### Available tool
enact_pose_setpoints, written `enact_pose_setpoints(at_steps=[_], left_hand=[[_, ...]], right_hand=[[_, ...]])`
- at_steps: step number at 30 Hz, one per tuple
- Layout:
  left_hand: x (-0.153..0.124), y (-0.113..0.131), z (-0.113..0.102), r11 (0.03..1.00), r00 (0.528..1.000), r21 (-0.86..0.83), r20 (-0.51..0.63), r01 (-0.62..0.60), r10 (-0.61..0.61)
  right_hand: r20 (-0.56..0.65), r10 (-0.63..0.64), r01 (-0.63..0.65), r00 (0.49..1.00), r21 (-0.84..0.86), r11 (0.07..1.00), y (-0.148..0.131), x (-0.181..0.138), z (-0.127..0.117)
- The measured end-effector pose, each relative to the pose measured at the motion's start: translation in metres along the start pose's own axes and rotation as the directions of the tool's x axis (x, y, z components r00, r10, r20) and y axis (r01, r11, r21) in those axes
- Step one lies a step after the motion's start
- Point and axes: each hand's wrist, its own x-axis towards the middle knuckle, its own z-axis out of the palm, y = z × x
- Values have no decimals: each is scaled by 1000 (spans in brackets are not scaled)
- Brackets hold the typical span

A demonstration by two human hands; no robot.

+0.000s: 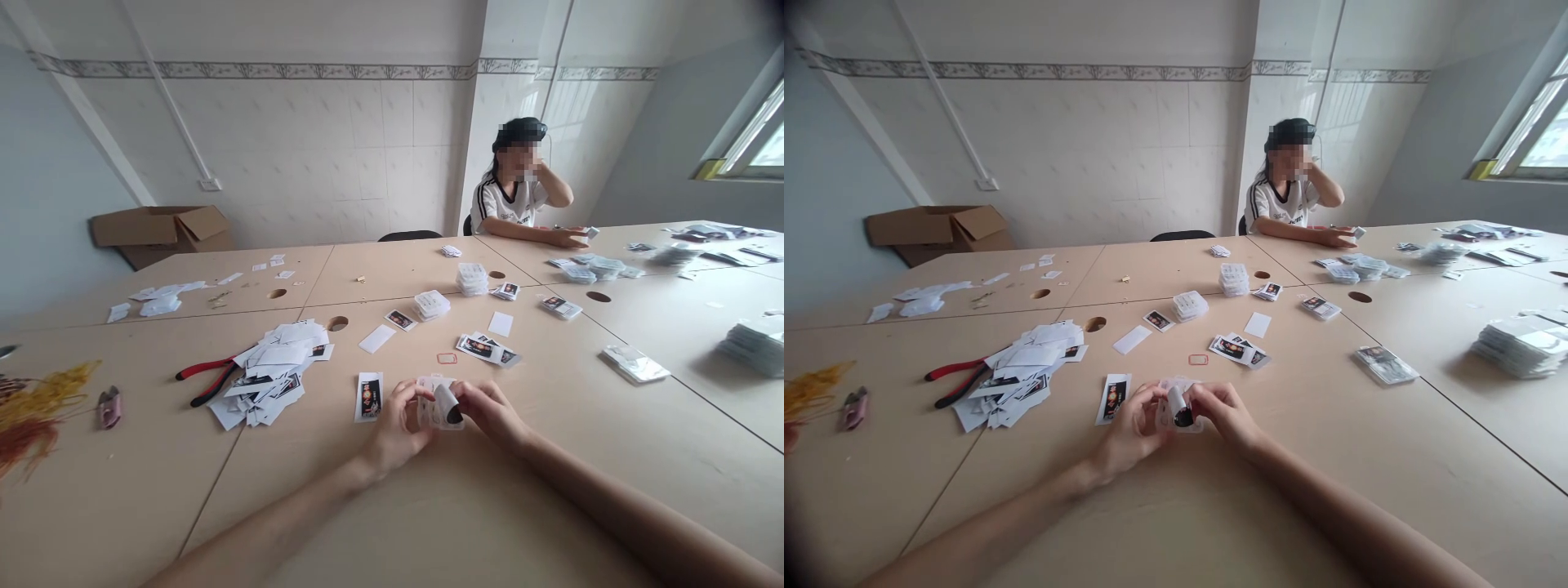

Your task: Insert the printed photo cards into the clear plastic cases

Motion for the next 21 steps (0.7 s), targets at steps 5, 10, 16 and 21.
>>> enact_pose_setpoints(at_steps=[5,10,16,21], left_hand=[[3,-2,-1,984,995,-171,98,47,-30],[0,4,2,995,993,-92,108,-33,43],[-1,6,1,999,989,-38,149,10,-5],[0,1,2,993,984,-116,178,21,0]], right_hand=[[32,-33,37,999,-138,990,-2,-5,7],[-5,-127,123,992,-230,965,-1,-8,14],[-28,-208,181,978,-382,906,3,-14,20],[-120,-268,199,956,-408,891,4,-13,20]])
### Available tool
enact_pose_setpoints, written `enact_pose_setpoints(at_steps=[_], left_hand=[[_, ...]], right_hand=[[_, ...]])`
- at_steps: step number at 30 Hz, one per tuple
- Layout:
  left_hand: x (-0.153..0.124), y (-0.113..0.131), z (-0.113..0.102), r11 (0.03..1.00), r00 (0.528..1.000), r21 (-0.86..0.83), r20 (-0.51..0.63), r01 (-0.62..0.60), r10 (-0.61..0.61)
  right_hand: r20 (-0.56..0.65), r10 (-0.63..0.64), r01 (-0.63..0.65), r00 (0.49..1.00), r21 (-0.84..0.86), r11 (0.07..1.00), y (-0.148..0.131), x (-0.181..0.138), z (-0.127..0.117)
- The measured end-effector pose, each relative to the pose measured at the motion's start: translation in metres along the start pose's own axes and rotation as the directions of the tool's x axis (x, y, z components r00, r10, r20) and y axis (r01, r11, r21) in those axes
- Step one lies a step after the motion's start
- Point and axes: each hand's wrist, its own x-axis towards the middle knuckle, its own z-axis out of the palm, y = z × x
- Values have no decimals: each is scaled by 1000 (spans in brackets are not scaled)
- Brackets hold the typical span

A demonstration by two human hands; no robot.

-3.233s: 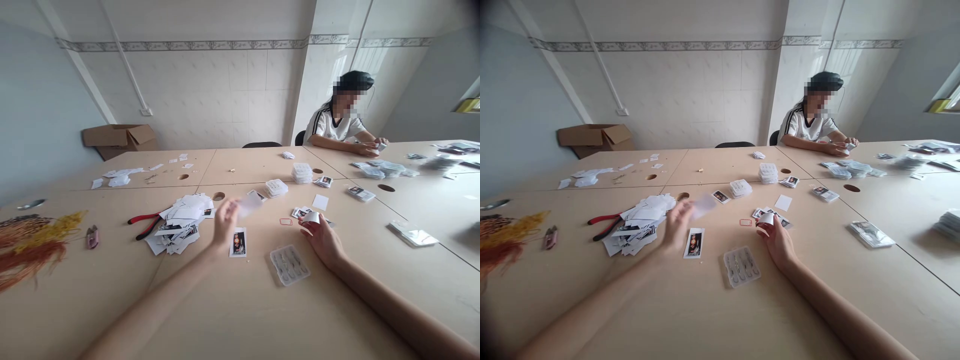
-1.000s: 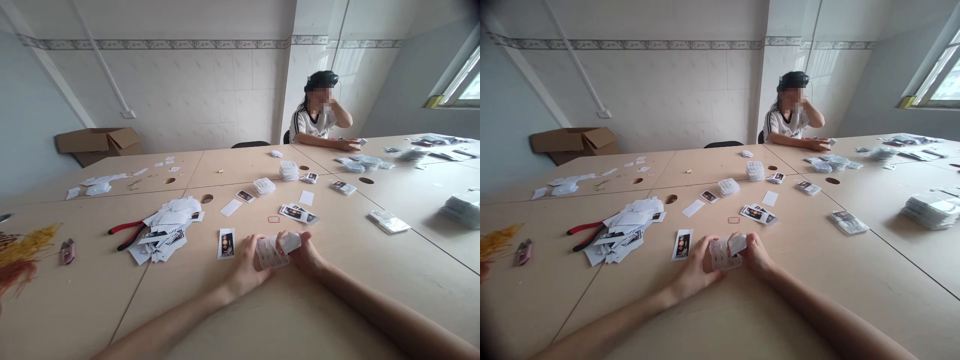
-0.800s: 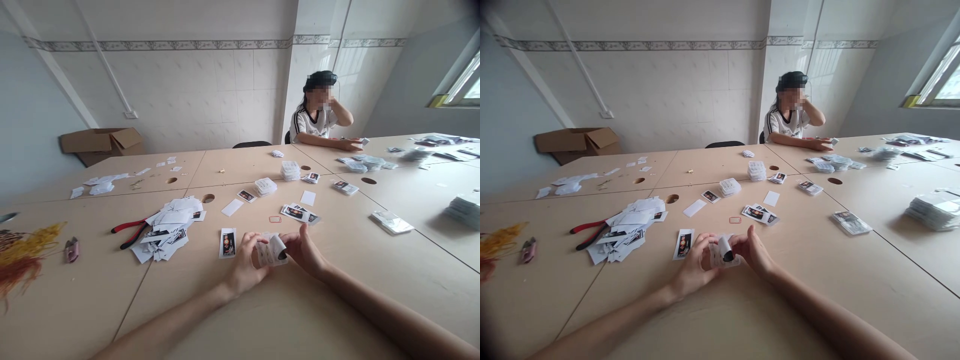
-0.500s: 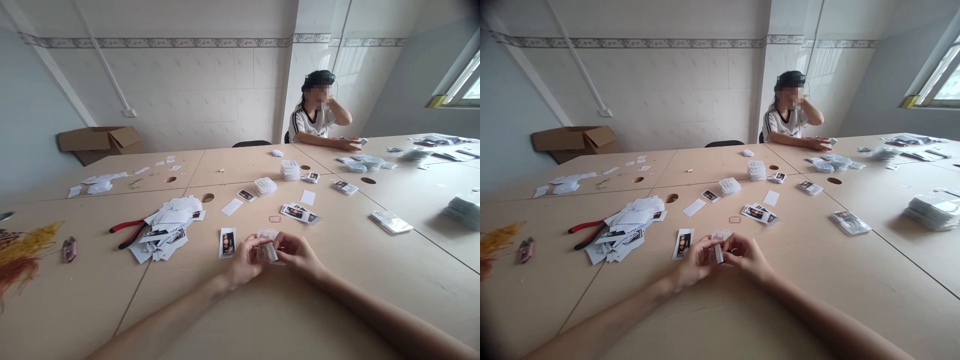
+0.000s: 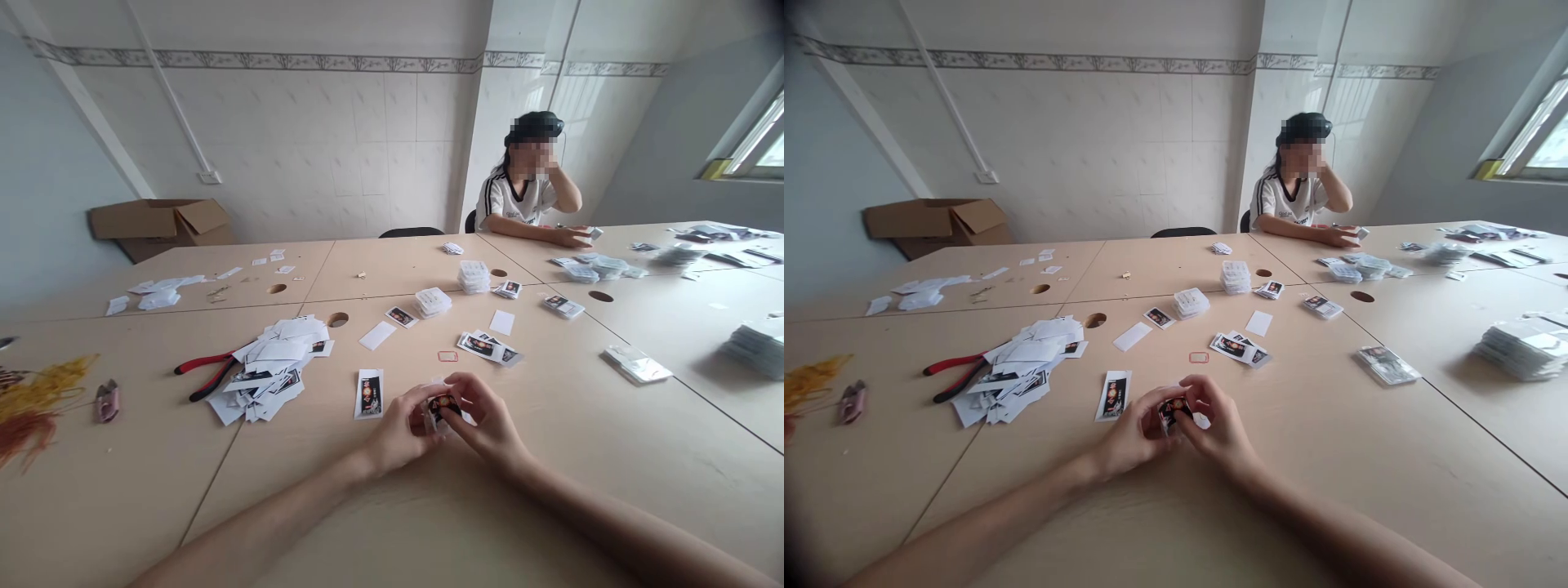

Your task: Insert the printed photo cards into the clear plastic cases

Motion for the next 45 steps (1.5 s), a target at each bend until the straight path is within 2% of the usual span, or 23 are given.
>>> enact_pose_setpoints(at_steps=[9,19,27,32,36,40,45], left_hand=[[-1,3,-2,998,1000,53,-2,29,-29],[-5,6,2,998,1000,-57,14,21,-20],[-5,7,3,998,998,-8,43,56,-56],[-5,8,3,996,996,-55,62,68,-65],[-4,4,3,993,996,-97,75,65,-58],[-2,4,1,975,995,-219,101,32,-10],[-2,7,-2,940,993,-328,96,96,-68]], right_hand=[[-55,2,7,998,163,987,-2,3,-1],[-129,31,-40,991,-62,997,-2,-1,2],[-170,25,-29,985,-18,999,-5,-4,3],[-177,9,-10,984,-6,1000,-4,-3,2],[-171,-7,-9,985,-91,996,-4,-2,3],[-195,8,-41,981,-165,985,-9,-2,1],[-236,42,-65,971,-92,994,-16,3,-5]])
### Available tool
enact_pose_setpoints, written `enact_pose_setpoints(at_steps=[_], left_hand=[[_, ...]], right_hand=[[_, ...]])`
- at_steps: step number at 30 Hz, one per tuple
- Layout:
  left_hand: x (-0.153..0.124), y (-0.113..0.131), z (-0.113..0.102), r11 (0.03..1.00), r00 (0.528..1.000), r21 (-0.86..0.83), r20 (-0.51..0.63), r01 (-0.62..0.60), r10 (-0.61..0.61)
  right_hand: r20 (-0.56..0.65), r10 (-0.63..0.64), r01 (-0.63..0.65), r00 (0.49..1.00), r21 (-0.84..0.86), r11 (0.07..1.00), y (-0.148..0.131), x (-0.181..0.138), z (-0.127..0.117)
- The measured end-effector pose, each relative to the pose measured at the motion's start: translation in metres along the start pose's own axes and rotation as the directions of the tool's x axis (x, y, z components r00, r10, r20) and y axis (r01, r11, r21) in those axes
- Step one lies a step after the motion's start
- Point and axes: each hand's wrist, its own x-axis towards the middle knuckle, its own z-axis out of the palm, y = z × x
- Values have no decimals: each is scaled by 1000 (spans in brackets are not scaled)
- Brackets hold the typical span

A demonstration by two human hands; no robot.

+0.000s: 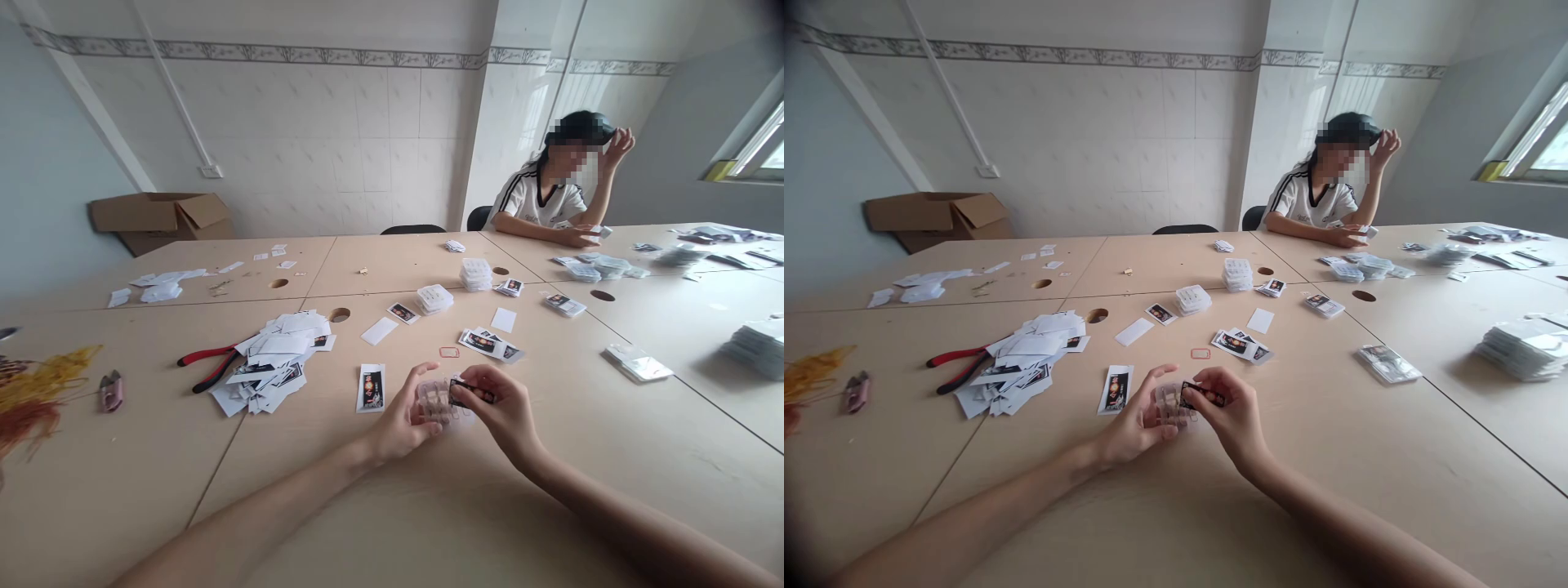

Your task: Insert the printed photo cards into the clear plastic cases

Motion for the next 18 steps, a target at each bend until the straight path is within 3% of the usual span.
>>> enact_pose_setpoints(at_steps=[4,10,13,18], left_hand=[[-1,-2,1,1000,1000,24,-4,8,-8],[-1,-6,5,998,1000,61,12,-29,29],[0,-7,6,1000,999,19,29,-15,15],[0,-6,7,996,995,-81,92,36,-28]], right_hand=[[91,-65,66,994,-8,998,-3,2,-1],[96,-103,110,990,-72,991,-1,-2,2],[102,-101,113,990,-121,986,-2,-3,2],[129,-232,254,964,-204,945,-8,-2,-2]])
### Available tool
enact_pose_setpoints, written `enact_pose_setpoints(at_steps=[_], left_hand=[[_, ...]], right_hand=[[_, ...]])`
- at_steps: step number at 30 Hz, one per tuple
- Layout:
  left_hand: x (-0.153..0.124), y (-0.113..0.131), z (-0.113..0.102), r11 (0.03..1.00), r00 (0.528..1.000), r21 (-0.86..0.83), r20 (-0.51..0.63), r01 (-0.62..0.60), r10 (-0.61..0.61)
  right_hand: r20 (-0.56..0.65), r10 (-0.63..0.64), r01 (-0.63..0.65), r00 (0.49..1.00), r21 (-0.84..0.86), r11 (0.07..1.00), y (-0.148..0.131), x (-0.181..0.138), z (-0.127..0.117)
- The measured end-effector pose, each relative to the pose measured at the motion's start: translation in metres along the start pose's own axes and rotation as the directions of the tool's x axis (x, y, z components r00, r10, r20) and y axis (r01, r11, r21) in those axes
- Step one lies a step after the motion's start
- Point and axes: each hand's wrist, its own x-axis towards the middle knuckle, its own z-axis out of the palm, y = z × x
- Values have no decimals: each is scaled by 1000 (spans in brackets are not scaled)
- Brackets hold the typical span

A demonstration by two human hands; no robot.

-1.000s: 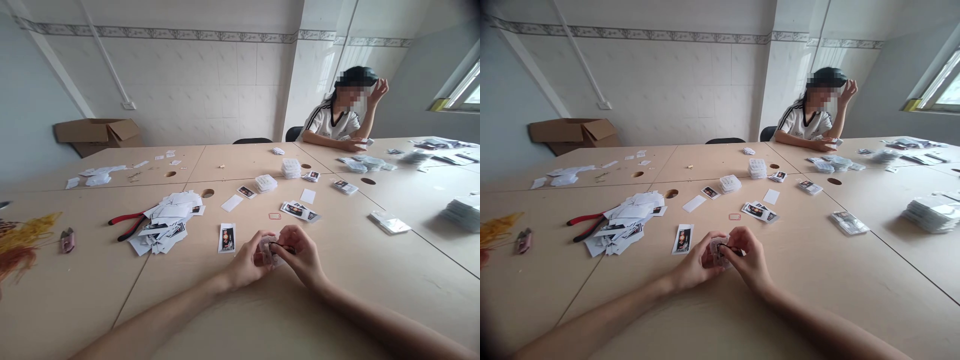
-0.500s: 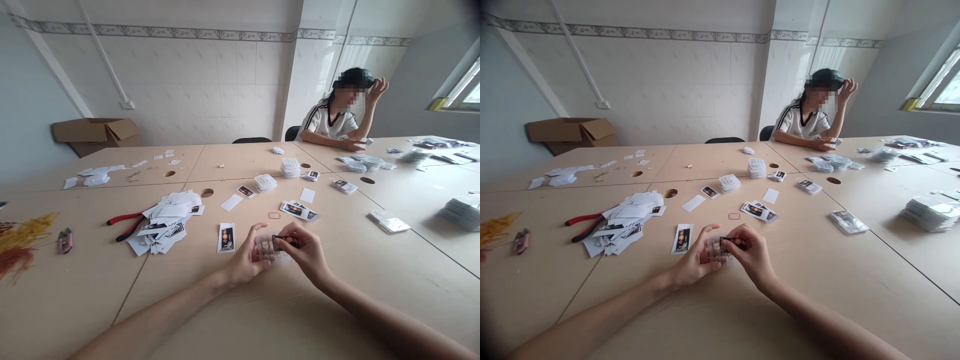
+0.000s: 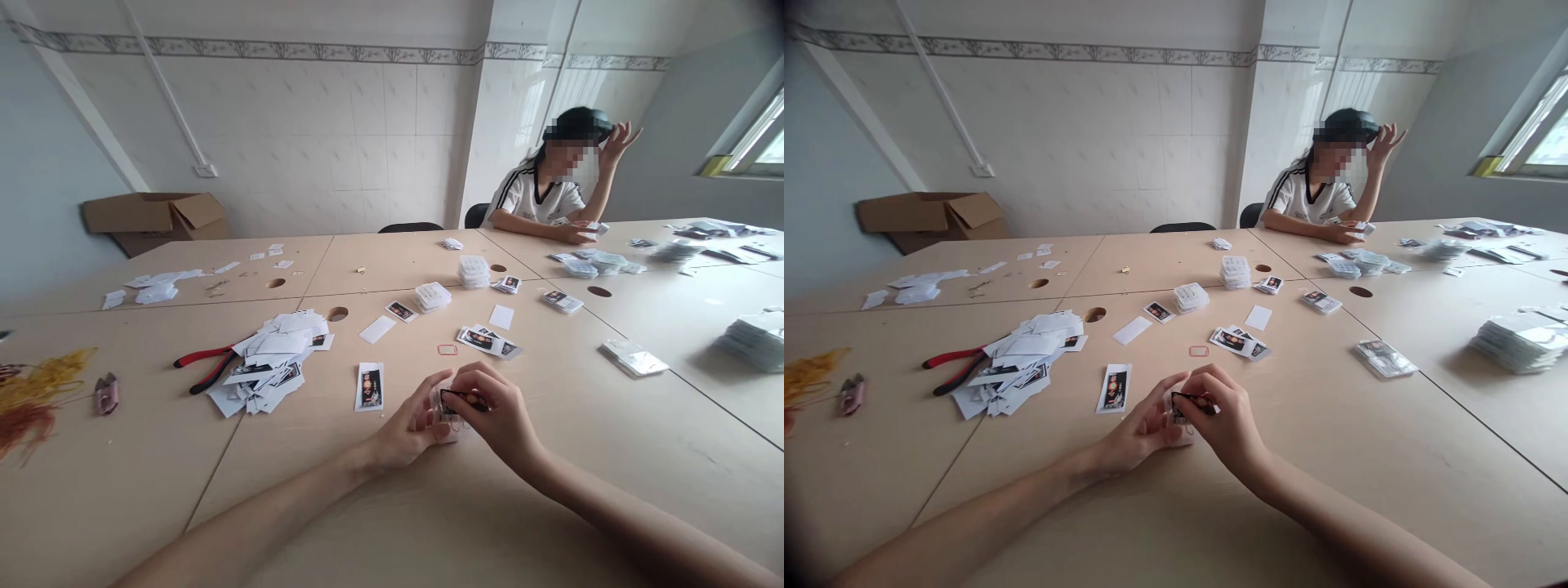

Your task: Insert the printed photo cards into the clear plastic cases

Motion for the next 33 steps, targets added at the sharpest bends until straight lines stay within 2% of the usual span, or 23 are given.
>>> enact_pose_setpoints(at_steps=[8,12,17,33], left_hand=[[0,6,6,1000,1000,-21,10,-17,18],[0,7,7,1000,1000,-8,-10,6,-6],[0,7,5,994,997,-88,-12,70,-71],[0,7,5,995,996,-64,-33,75,-78]], right_hand=[[-2,-125,124,992,-123,985,1,2,-1],[-16,-119,116,993,-117,986,0,1,0],[-19,-105,102,994,-101,990,2,-1,1],[-39,-99,94,994,-111,989,4,-2,4]])
